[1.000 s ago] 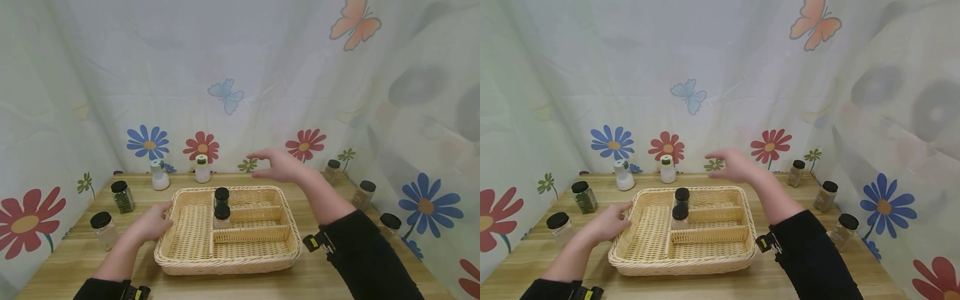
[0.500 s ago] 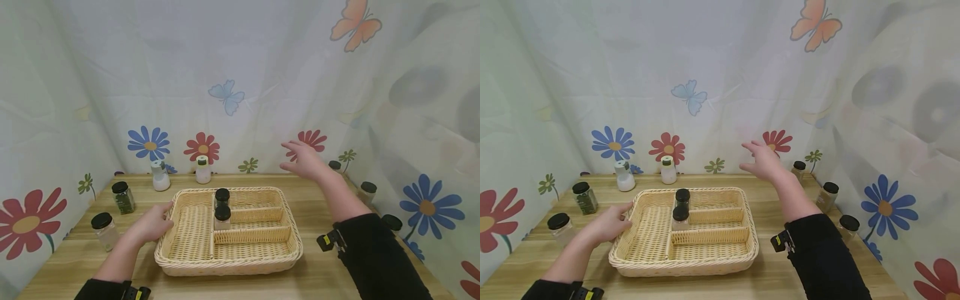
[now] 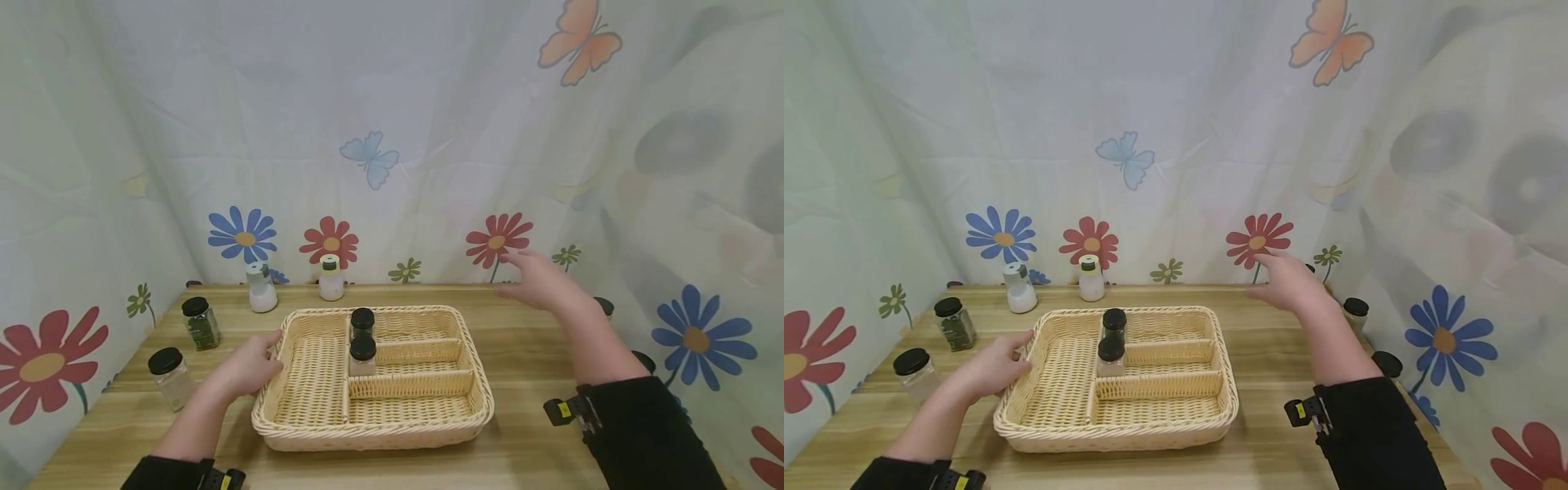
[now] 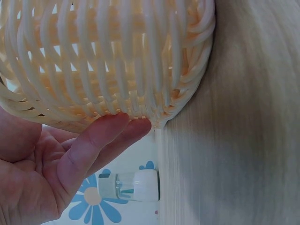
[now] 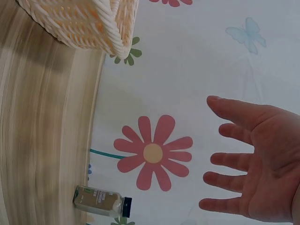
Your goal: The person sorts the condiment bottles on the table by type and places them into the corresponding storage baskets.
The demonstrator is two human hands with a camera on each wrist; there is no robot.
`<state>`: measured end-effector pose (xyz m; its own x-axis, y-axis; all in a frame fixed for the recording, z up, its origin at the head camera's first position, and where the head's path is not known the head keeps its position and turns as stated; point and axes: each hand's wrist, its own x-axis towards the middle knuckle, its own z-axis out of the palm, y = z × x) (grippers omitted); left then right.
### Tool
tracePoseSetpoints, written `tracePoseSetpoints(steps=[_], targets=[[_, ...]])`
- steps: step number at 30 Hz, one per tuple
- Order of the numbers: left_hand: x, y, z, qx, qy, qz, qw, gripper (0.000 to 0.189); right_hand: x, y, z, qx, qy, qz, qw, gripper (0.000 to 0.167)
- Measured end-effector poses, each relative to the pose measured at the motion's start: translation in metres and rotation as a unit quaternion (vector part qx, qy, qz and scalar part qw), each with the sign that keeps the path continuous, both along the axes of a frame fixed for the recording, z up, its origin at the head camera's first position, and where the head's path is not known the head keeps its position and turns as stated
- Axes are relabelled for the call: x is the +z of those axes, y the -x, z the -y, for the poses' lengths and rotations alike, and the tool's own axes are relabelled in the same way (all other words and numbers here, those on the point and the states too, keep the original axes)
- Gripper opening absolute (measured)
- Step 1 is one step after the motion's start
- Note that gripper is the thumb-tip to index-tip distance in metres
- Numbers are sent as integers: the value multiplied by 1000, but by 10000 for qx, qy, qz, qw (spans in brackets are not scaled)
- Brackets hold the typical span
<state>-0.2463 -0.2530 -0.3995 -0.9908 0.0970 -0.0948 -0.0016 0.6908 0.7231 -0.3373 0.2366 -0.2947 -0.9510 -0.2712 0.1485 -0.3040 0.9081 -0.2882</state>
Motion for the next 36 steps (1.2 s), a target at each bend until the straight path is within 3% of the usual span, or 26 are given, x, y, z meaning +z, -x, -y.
tracePoseSetpoints(steps=[8, 17, 24, 36], targets=[[-1, 0, 0, -2, -8, 4, 10000, 71, 1, -19, -22, -21, -241, 309, 9992, 84], [0, 0, 1, -9, -34, 11, 10000, 72, -5, -34, -49, -308, -138, 502, 9982, 82], [0, -1, 2, 21, -49, 34, 10000, 72, -10, -43, -75, -667, -387, 676, 9947, 80], [5, 1, 3, 41, -141, 115, 9998, 73, -22, -51, -121, -645, -822, 1248, 9867, 75]])
